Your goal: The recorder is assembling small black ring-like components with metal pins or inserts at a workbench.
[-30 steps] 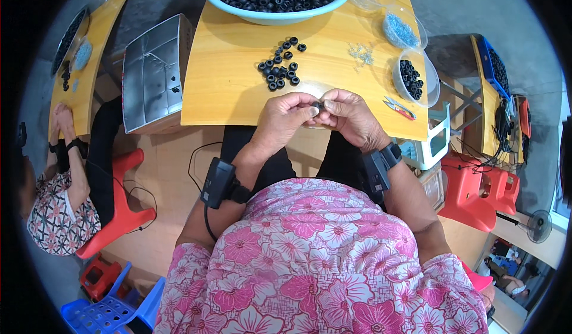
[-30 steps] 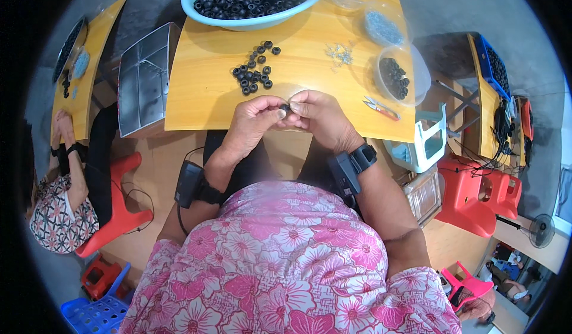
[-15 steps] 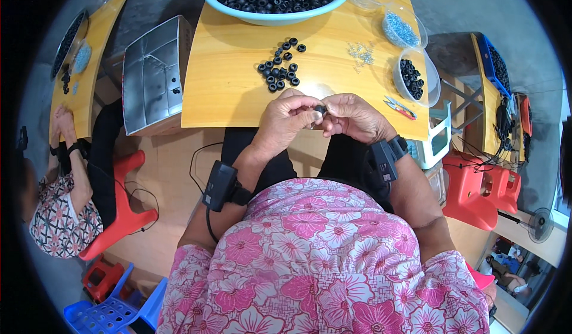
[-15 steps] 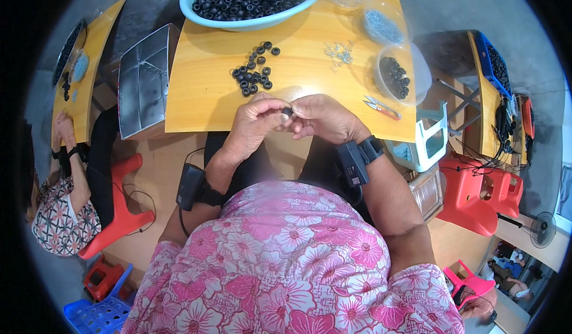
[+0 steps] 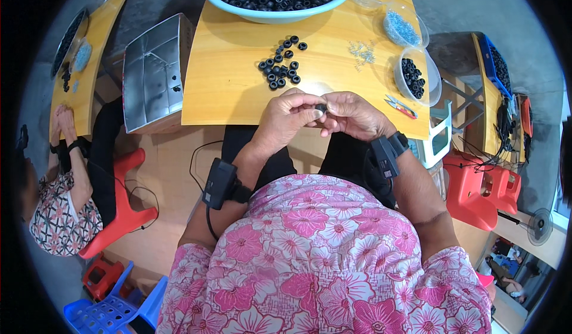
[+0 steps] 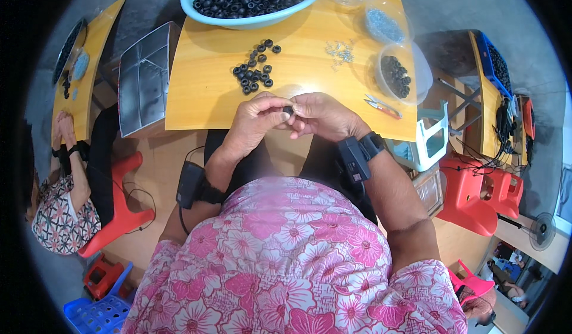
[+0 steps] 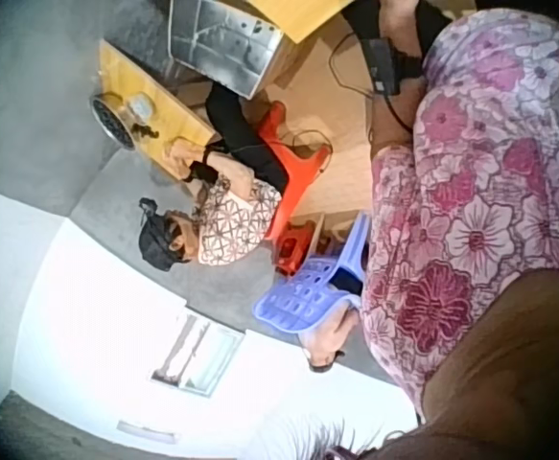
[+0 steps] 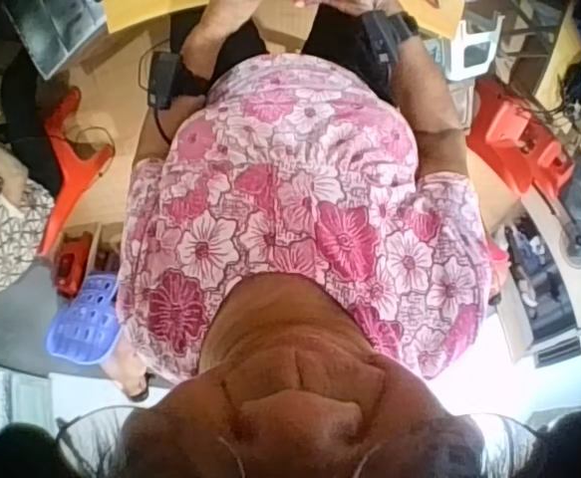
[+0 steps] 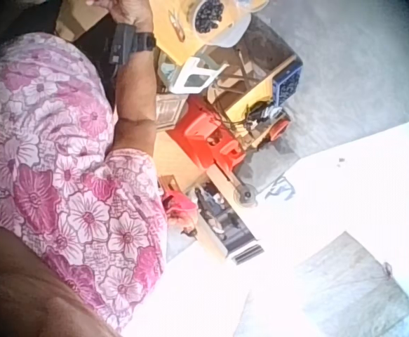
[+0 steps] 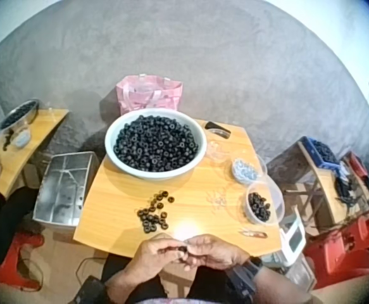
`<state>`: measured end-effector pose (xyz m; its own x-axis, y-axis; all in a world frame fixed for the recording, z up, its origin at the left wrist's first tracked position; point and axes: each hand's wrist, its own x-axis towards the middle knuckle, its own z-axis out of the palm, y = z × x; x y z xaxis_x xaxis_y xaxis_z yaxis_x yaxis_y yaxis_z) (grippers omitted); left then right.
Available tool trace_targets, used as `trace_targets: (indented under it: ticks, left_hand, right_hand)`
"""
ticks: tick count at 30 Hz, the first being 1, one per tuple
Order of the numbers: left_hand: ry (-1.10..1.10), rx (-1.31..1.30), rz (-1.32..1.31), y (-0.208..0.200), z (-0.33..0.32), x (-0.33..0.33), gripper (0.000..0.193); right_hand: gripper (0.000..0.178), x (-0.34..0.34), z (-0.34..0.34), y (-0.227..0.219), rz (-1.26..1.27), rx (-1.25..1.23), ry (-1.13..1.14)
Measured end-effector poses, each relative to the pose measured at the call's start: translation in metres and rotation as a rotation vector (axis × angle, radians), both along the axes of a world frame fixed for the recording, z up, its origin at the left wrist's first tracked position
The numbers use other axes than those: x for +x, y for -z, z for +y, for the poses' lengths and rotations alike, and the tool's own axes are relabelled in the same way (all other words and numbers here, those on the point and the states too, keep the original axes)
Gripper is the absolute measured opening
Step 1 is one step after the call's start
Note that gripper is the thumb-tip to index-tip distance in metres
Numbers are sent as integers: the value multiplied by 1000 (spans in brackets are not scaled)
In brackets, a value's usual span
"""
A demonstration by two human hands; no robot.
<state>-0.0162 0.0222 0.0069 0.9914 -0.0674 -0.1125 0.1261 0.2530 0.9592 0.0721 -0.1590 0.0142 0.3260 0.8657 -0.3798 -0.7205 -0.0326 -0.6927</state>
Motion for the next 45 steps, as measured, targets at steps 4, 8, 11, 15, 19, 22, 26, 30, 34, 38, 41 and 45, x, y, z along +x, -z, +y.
trace_targets:
  ticks: [4,8,11,15,19,22,26,30,34,38,41,45]
  left_hand:
    - [41,-35,34,1,0,2,26]
    - [148,-218,0,5,3,1,43]
    - [184,-163,-26,11,1,3,46]
    - [188,-20,-33,0,0,2,44]
    - [189,152,-53,8,2,3,42]
    - [48,36,-87,14,-4,1,40]
    - [6,34,-89,13,-6,0,41]
    - [47,16,-55,14,-8,7,45]
    - [5,154,-34,8,-7,0,58]
    - [42,99,34,5,-5,-1,54]
    - [54,104,41,2,-6,2,51]
    - [39,97,28,4,-6,2,50]
  right_hand:
    - [28,-1,4,-13,-80,-32,-9]
    - [21,-9,8,-20,-362,-183,-4]
    - [20,-18,10,-19,-625,-275,47]
    - [21,-24,11,-16,-1016,-299,97]
    - [20,-26,13,-8,-1147,-307,138]
    - [19,-26,15,-8,-1051,-294,147]
    - [18,-26,16,-4,-959,-296,166]
    - [18,-24,13,3,-785,-275,264]
    - [20,-13,3,-23,-1168,-471,324]
    - [18,22,-41,-44,-1347,-607,774]
    - [20,47,-90,-51,-1532,-867,844]
    - [19,47,-95,-65,-1466,-1319,584]
